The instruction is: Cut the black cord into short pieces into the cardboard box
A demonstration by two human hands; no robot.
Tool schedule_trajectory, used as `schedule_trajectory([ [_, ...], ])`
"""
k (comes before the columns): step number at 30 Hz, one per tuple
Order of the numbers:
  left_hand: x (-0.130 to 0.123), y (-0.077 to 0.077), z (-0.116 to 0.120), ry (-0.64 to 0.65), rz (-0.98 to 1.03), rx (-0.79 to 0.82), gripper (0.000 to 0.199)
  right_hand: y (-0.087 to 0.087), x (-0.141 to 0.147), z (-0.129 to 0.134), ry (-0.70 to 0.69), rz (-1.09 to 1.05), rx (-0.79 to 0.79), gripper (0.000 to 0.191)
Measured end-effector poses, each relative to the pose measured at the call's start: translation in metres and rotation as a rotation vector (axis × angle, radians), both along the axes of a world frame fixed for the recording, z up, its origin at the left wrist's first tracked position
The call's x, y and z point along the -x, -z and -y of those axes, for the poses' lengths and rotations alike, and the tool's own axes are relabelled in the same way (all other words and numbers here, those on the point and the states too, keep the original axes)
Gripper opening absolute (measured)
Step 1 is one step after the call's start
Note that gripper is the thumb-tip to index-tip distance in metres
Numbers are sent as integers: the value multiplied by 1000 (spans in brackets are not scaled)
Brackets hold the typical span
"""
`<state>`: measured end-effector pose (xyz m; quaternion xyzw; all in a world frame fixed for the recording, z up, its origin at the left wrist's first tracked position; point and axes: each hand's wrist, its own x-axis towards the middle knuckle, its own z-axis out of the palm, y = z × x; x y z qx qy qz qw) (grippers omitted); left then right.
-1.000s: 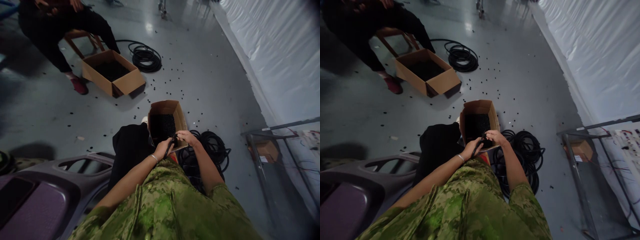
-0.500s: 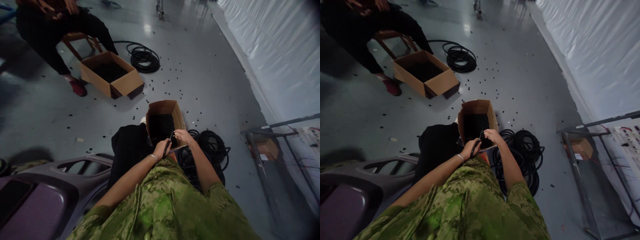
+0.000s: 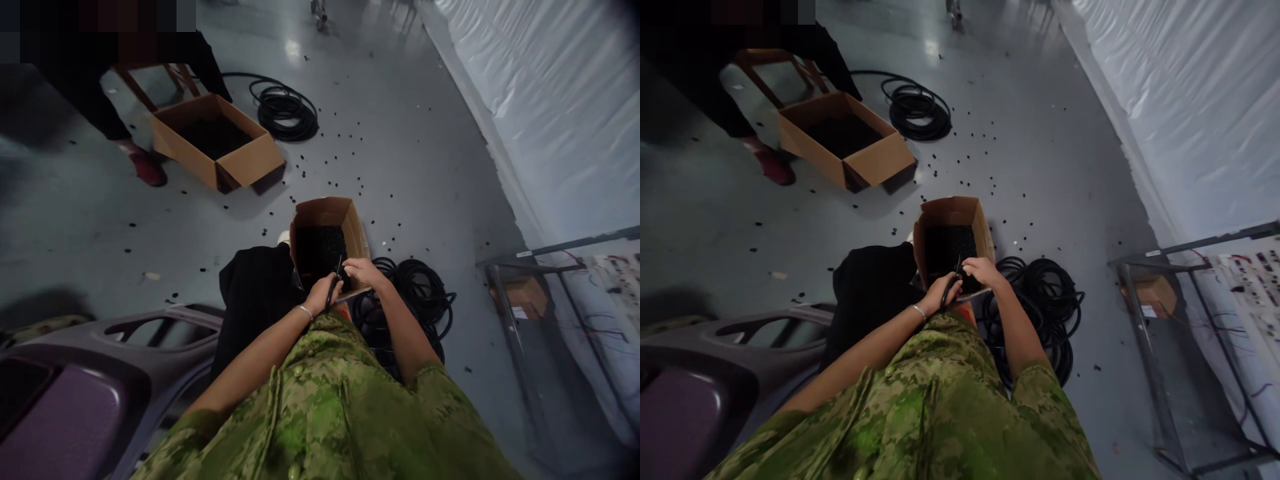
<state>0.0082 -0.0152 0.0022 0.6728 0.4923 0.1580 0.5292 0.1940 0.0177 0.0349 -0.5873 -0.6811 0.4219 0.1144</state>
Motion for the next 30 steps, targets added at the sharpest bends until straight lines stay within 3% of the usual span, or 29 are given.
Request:
schedule_trajectory([
  [8, 0, -7, -7, -1, -201, -72, 24, -12, 18, 2, -132, 473, -52, 26],
  [11, -1, -9, -8, 24, -245, -53, 26, -7, 26, 5, -171, 575, -36, 25],
  [15, 1, -9, -6, 54, -229, -29, 24, 5, 26, 12, -122, 615, -33, 25],
  [21, 5, -10, -4, 18, -120, 12, 27, 12, 6, 26, 136, 524, -57, 24],
  [26, 4, -10, -3, -41, 17, 53, 26, 9, -4, 25, 335, 142, -130, 26],
  [30, 5, -10, 0, -33, 14, -2, 31, 3, 2, 20, 363, -103, -123, 32],
])
